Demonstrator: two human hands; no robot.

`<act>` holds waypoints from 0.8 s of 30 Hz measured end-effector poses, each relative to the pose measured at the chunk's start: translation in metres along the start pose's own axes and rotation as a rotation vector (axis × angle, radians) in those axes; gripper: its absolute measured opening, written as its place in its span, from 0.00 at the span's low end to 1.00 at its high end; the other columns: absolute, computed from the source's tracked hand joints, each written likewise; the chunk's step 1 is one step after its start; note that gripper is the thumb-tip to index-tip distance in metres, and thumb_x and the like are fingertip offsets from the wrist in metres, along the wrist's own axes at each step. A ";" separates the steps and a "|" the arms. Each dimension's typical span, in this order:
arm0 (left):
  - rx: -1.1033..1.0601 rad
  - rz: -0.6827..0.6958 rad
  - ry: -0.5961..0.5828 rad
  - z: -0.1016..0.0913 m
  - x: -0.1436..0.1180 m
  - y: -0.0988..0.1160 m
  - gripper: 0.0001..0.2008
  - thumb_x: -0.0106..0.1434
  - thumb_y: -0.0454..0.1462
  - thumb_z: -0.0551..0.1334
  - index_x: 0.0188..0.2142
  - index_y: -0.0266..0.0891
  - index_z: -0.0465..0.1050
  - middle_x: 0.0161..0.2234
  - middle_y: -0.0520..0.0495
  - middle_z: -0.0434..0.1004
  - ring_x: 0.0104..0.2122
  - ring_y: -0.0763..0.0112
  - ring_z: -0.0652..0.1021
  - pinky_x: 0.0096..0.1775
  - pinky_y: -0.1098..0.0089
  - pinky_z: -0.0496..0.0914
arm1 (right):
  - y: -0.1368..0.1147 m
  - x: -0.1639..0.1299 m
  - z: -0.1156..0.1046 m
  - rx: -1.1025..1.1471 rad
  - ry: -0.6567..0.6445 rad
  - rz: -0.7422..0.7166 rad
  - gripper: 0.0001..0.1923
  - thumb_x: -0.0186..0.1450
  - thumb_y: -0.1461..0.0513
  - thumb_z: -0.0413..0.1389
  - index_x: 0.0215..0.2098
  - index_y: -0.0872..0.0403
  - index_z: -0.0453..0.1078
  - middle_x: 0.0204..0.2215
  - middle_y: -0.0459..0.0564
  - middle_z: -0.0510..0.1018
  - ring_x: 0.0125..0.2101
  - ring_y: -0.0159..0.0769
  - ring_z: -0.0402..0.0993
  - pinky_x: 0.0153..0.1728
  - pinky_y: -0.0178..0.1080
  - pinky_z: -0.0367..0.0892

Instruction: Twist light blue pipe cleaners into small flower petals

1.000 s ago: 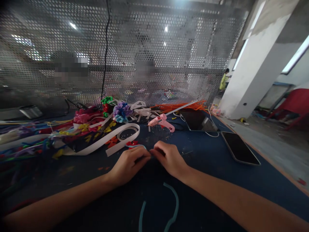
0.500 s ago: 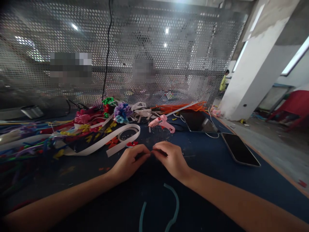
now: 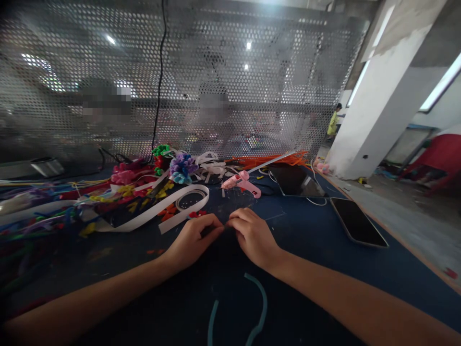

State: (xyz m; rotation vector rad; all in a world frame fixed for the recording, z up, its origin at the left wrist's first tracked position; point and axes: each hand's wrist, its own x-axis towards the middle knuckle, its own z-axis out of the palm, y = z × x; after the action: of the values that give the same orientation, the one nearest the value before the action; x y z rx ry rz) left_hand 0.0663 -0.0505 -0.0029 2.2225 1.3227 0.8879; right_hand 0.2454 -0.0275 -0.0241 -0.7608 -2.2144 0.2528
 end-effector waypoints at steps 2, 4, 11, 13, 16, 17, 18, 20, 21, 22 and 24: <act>0.001 0.008 -0.005 0.000 0.000 0.001 0.07 0.61 0.36 0.54 0.27 0.38 0.67 0.25 0.54 0.70 0.26 0.73 0.70 0.29 0.74 0.62 | 0.001 0.000 0.000 0.015 0.004 -0.015 0.20 0.54 0.78 0.45 0.36 0.54 0.69 0.35 0.50 0.72 0.38 0.36 0.67 0.39 0.39 0.67; 0.003 0.013 -0.014 0.001 -0.001 0.001 0.07 0.61 0.36 0.54 0.27 0.38 0.67 0.25 0.53 0.70 0.26 0.73 0.70 0.29 0.74 0.62 | 0.003 0.000 0.000 0.017 0.011 -0.022 0.17 0.56 0.76 0.46 0.34 0.54 0.69 0.34 0.50 0.72 0.37 0.36 0.67 0.38 0.39 0.67; -0.031 0.006 -0.015 -0.001 -0.001 0.001 0.06 0.61 0.35 0.55 0.28 0.38 0.68 0.27 0.53 0.71 0.28 0.73 0.71 0.30 0.74 0.63 | 0.003 0.000 0.000 0.086 -0.005 0.015 0.07 0.57 0.71 0.55 0.31 0.53 0.68 0.34 0.48 0.71 0.36 0.34 0.67 0.37 0.37 0.64; -0.045 -0.006 -0.009 -0.001 0.000 0.000 0.06 0.61 0.35 0.55 0.29 0.38 0.68 0.26 0.54 0.71 0.27 0.73 0.71 0.30 0.74 0.63 | 0.002 0.000 0.000 0.102 -0.015 0.024 0.07 0.57 0.70 0.56 0.32 0.54 0.68 0.34 0.47 0.70 0.35 0.33 0.68 0.36 0.36 0.64; -0.061 -0.011 -0.007 -0.001 -0.001 0.000 0.07 0.61 0.36 0.55 0.29 0.38 0.68 0.26 0.54 0.70 0.27 0.73 0.71 0.30 0.74 0.63 | 0.001 0.000 -0.002 0.122 -0.010 0.028 0.04 0.58 0.67 0.56 0.33 0.54 0.69 0.33 0.48 0.70 0.35 0.33 0.68 0.36 0.35 0.64; -0.068 -0.009 -0.007 -0.001 -0.001 0.000 0.07 0.62 0.36 0.54 0.29 0.38 0.68 0.26 0.54 0.70 0.27 0.73 0.71 0.30 0.74 0.63 | 0.000 0.000 -0.002 0.131 -0.010 0.024 0.03 0.59 0.66 0.56 0.33 0.54 0.69 0.33 0.48 0.70 0.35 0.33 0.68 0.36 0.35 0.64; -0.075 -0.005 -0.006 -0.001 0.000 0.000 0.07 0.62 0.35 0.54 0.29 0.38 0.68 0.26 0.54 0.70 0.27 0.74 0.71 0.30 0.74 0.63 | -0.001 0.001 -0.003 0.141 -0.009 0.021 0.03 0.59 0.65 0.56 0.33 0.54 0.69 0.33 0.49 0.70 0.35 0.33 0.68 0.36 0.35 0.64; -0.088 0.005 -0.001 -0.001 0.000 0.000 0.07 0.62 0.35 0.54 0.29 0.38 0.68 0.26 0.54 0.70 0.27 0.74 0.71 0.30 0.74 0.63 | -0.002 0.001 -0.004 0.159 -0.003 0.021 0.03 0.61 0.63 0.55 0.34 0.55 0.69 0.32 0.49 0.70 0.34 0.33 0.68 0.35 0.35 0.64; -0.094 0.009 0.003 -0.001 0.000 0.000 0.07 0.62 0.35 0.54 0.29 0.38 0.67 0.26 0.54 0.70 0.27 0.74 0.71 0.30 0.75 0.63 | -0.003 0.002 -0.004 0.167 0.001 0.025 0.04 0.61 0.63 0.54 0.33 0.55 0.69 0.32 0.49 0.70 0.34 0.33 0.68 0.35 0.35 0.64; -0.097 0.012 0.006 -0.001 0.000 0.000 0.07 0.62 0.35 0.54 0.29 0.38 0.67 0.26 0.54 0.70 0.27 0.74 0.71 0.29 0.75 0.62 | -0.004 0.002 -0.004 0.174 0.007 0.033 0.04 0.62 0.63 0.53 0.33 0.55 0.69 0.32 0.49 0.70 0.33 0.33 0.68 0.35 0.35 0.64; -0.093 0.021 0.009 -0.001 0.000 0.000 0.07 0.62 0.34 0.54 0.29 0.38 0.67 0.26 0.54 0.69 0.27 0.74 0.71 0.29 0.75 0.63 | -0.006 0.003 -0.004 0.185 0.016 0.048 0.05 0.63 0.64 0.52 0.32 0.55 0.69 0.31 0.49 0.70 0.33 0.32 0.68 0.35 0.35 0.64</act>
State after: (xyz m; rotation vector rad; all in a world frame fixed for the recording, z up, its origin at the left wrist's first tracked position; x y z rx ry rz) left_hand 0.0656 -0.0508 -0.0023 2.1672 1.2385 0.9489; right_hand 0.2446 -0.0310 -0.0170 -0.7122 -2.1251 0.4666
